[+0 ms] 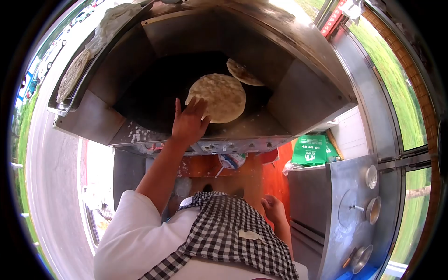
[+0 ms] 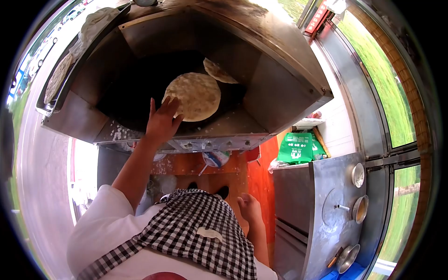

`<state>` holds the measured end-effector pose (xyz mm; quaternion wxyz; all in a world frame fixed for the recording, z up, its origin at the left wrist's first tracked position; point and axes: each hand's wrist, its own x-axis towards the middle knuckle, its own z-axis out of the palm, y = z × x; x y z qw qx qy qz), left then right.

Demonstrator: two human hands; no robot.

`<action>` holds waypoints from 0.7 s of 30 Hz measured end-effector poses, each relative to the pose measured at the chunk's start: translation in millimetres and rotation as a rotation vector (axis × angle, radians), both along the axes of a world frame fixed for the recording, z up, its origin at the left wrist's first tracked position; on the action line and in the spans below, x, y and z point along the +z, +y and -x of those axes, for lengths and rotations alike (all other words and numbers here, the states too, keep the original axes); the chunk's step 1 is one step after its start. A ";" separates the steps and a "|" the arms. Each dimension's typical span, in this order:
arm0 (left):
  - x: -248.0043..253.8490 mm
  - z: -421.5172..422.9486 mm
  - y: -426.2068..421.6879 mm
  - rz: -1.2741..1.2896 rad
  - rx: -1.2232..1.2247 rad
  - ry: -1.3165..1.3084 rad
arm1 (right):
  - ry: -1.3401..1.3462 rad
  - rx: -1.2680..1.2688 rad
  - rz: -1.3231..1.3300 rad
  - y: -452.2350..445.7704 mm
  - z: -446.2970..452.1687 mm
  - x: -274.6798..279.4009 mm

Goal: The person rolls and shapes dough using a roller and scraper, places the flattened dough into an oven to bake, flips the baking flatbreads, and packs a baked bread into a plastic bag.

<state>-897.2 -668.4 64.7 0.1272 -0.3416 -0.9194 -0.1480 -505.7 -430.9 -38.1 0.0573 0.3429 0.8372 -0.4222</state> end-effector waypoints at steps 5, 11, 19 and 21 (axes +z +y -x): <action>11.3 -21.4 0.6 -0.067 -0.087 -0.104 | -0.017 -0.034 -0.016 -4.2 -6.5 7.4; -1.8 -39.6 6.9 0.054 -0.139 -0.073 | -0.040 -0.041 -0.011 -9.1 -9.4 7.0; 13.9 -41.5 -1.2 -0.222 -0.190 -0.034 | -0.074 -0.039 0.006 -18.9 -3.2 22.4; 17.9 -42.8 -8.2 -0.262 -0.210 -0.052 | -0.074 -0.050 -0.002 -22.6 -3.9 22.3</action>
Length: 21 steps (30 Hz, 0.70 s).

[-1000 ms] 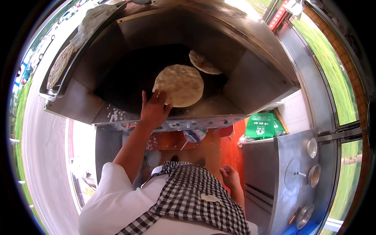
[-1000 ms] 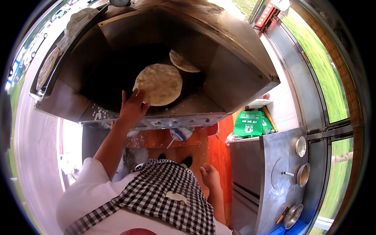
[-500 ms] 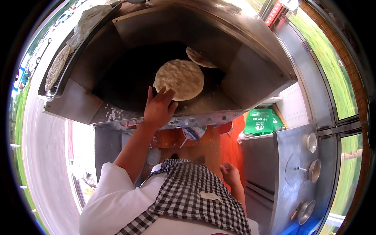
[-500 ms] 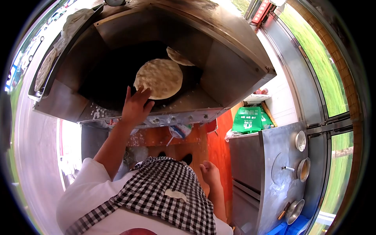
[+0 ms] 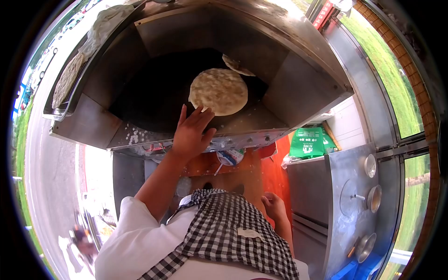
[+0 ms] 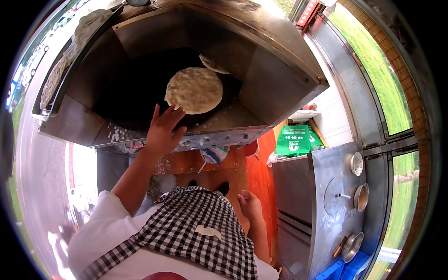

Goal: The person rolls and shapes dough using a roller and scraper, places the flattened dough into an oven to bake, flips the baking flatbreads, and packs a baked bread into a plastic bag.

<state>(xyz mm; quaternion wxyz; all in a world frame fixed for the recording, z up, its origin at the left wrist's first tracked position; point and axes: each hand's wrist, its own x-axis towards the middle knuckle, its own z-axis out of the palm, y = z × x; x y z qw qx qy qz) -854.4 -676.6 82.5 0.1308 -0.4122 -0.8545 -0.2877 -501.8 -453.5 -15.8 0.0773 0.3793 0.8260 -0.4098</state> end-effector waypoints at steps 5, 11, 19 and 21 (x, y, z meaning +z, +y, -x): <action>3.1 -5.9 -21.5 -0.067 -0.035 -0.053 | 0.010 0.010 -0.019 -8.9 -5.0 -11.0; -9.1 -12.0 -49.1 -0.098 -0.072 -0.062 | 0.069 0.001 -0.022 -26.3 -7.7 -20.4; -13.7 -28.0 -67.8 -0.167 -0.146 -0.147 | 0.043 -0.034 -0.061 -54.2 -18.1 -9.0; -13.4 -34.7 -67.7 -0.180 -0.158 -0.174 | 0.049 -0.049 -0.058 -54.6 -26.3 -14.0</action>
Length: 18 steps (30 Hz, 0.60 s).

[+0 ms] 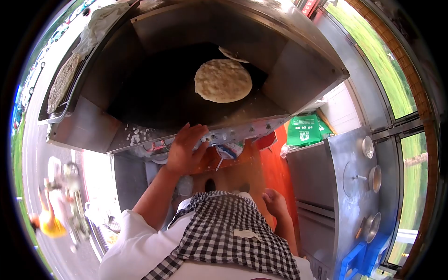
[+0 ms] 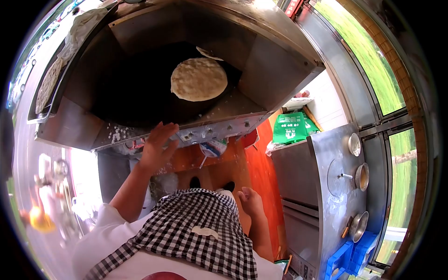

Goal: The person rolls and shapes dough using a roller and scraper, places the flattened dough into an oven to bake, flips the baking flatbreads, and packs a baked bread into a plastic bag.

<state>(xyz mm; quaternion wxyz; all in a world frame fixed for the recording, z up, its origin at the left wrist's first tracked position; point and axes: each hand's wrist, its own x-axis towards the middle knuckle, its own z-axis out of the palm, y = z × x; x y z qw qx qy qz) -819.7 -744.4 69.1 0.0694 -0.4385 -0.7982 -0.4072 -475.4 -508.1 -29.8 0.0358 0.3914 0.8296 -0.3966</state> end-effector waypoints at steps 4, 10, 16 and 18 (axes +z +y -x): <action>2.0 -17.8 7.3 -0.021 -0.028 -0.021 | 0.025 -0.024 0.031 9.1 -11.7 -4.3; -3.3 -55.3 35.6 -0.047 -0.068 -0.031 | 0.033 -0.011 -0.016 35.6 -31.4 14.0; 11.8 -120.0 82.0 0.006 -0.114 -0.174 | 0.009 -0.034 -0.005 78.4 -96.4 2.5; 13.7 -140.3 96.6 0.043 -0.132 -0.192 | 0.000 -0.037 -0.023 90.1 -117.2 1.3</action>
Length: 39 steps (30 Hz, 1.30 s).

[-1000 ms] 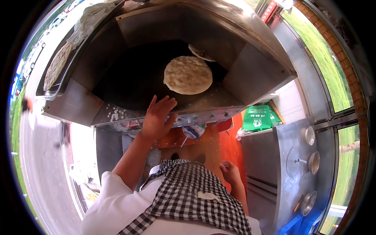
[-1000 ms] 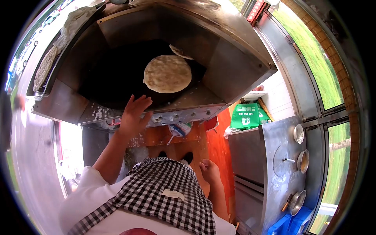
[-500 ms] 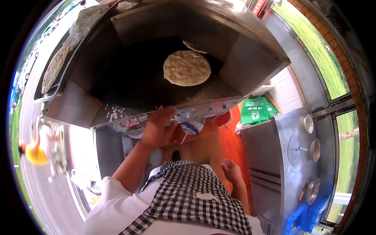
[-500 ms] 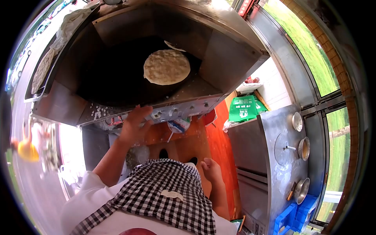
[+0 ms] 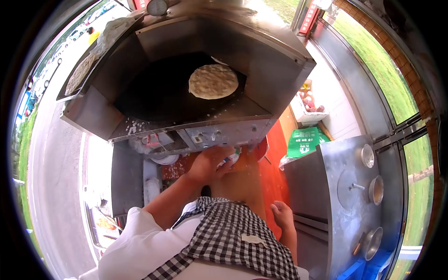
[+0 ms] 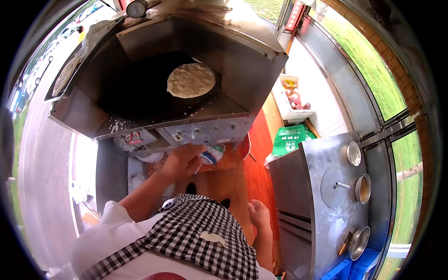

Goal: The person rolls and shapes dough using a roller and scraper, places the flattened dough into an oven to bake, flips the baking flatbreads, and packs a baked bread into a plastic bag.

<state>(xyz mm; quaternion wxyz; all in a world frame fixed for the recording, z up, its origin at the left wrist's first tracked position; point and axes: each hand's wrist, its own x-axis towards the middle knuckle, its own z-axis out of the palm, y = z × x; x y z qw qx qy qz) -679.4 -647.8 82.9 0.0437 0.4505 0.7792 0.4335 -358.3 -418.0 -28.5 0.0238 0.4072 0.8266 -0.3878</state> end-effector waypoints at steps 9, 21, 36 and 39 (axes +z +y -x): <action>-20.3 -66.7 35.6 0.016 -0.119 0.134 | 0.011 -0.070 0.046 29.2 -71.7 -15.9; -24.4 -74.4 66.4 0.190 -0.349 0.092 | 0.016 -0.339 0.107 -17.2 -114.3 8.8; -32.6 -158.7 154.2 0.276 -0.849 0.073 | -0.008 -0.798 0.194 -93.9 -239.1 31.4; -31.5 -199.0 190.5 0.308 -0.885 0.034 | 0.049 -0.901 0.187 -96.2 -277.2 27.9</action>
